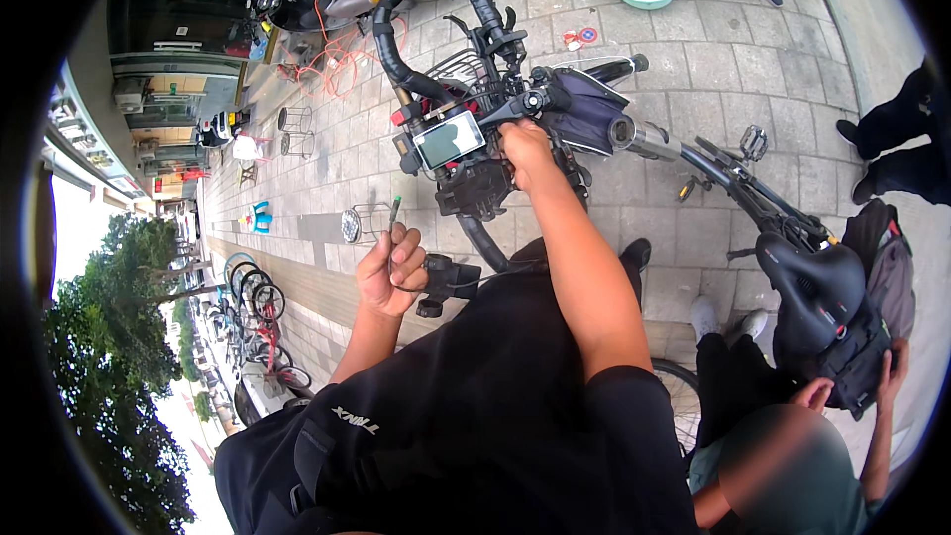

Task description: The person adjusts and secures wires and components on a bicycle handlebar using zip ties and tools. They connect a digital display unit to the handlebar and test the connection while another person stands nearby.

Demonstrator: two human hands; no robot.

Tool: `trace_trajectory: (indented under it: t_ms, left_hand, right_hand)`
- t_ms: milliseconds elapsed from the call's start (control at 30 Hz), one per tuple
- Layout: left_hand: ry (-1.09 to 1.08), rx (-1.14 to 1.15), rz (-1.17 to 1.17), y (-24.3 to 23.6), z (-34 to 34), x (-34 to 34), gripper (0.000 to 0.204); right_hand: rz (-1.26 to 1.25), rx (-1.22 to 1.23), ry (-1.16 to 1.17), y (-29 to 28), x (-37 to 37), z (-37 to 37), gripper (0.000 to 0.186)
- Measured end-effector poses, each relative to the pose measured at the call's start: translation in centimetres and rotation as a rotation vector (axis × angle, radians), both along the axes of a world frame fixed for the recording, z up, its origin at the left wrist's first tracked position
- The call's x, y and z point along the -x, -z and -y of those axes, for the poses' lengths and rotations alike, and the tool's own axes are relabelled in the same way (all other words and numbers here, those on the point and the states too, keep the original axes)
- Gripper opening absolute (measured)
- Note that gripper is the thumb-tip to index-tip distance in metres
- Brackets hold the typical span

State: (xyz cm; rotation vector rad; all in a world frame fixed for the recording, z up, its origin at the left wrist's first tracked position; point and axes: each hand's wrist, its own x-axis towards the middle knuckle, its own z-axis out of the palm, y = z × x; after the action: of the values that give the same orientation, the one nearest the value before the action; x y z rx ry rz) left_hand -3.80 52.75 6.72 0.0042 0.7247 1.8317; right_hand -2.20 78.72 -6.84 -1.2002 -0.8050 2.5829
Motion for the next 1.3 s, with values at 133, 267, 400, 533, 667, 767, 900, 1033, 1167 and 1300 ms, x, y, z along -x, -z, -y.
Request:
trace_trajectory:
  t_ms: [133, 267, 400, 533, 667, 767, 900, 1033, 1167, 1300]
  left_hand:
    - [-0.053, -0.045, 0.015, 0.8, 0.7, 2.5, 0.020]
    - [-0.124, 0.001, 0.041, 1.4, 1.4, 4.6, 0.020]
    - [-0.129, -0.037, 0.087, 2.8, 2.1, 6.9, 0.020]
    - [-0.178, 0.029, 0.144, 3.8, 1.9, 9.0, 0.020]
    - [-0.176, 0.032, 0.156, 4.8, 1.4, 11.1, 0.020]
    - [-0.148, 0.043, 0.169, 5.4, 0.6, 11.8, 0.020]
    - [-0.113, 0.043, 0.166, 5.9, -0.1, 12.7, 0.020]
    - [-0.105, 0.047, 0.157, 6.1, -0.3, 13.0, 0.020]
    - [-0.092, 0.050, 0.141, 5.6, -0.7, 12.9, 0.021]
    - [-0.085, 0.039, 0.143, 5.3, -1.0, 12.7, 0.020]
  right_hand:
    - [-0.009, -0.035, 0.128, -0.2, -0.4, 0.8, 0.013]
    - [0.160, -0.212, 0.061, 1.2, -1.0, 1.1, 0.022]
    - [0.248, -0.258, 0.063, 0.8, -1.4, 1.3, 0.020]
    - [0.248, -0.197, 0.137, 0.4, -0.4, 1.4, 0.015]
    - [0.235, -0.202, 0.061, -0.2, -0.1, 1.0, 0.015]
    - [0.262, -0.221, -0.066, -0.2, -0.3, 0.4, 0.019]
    - [0.237, -0.236, -0.093, -0.3, -1.7, 0.2, 0.028]
    - [0.313, -0.323, -0.230, -2.9, -2.2, -1.5, 0.030]
    - [0.422, -0.572, -0.450, -5.8, -4.5, -6.2, 0.030]
    - [0.525, -1.145, -0.396, -7.8, -3.7, -10.3, 0.034]
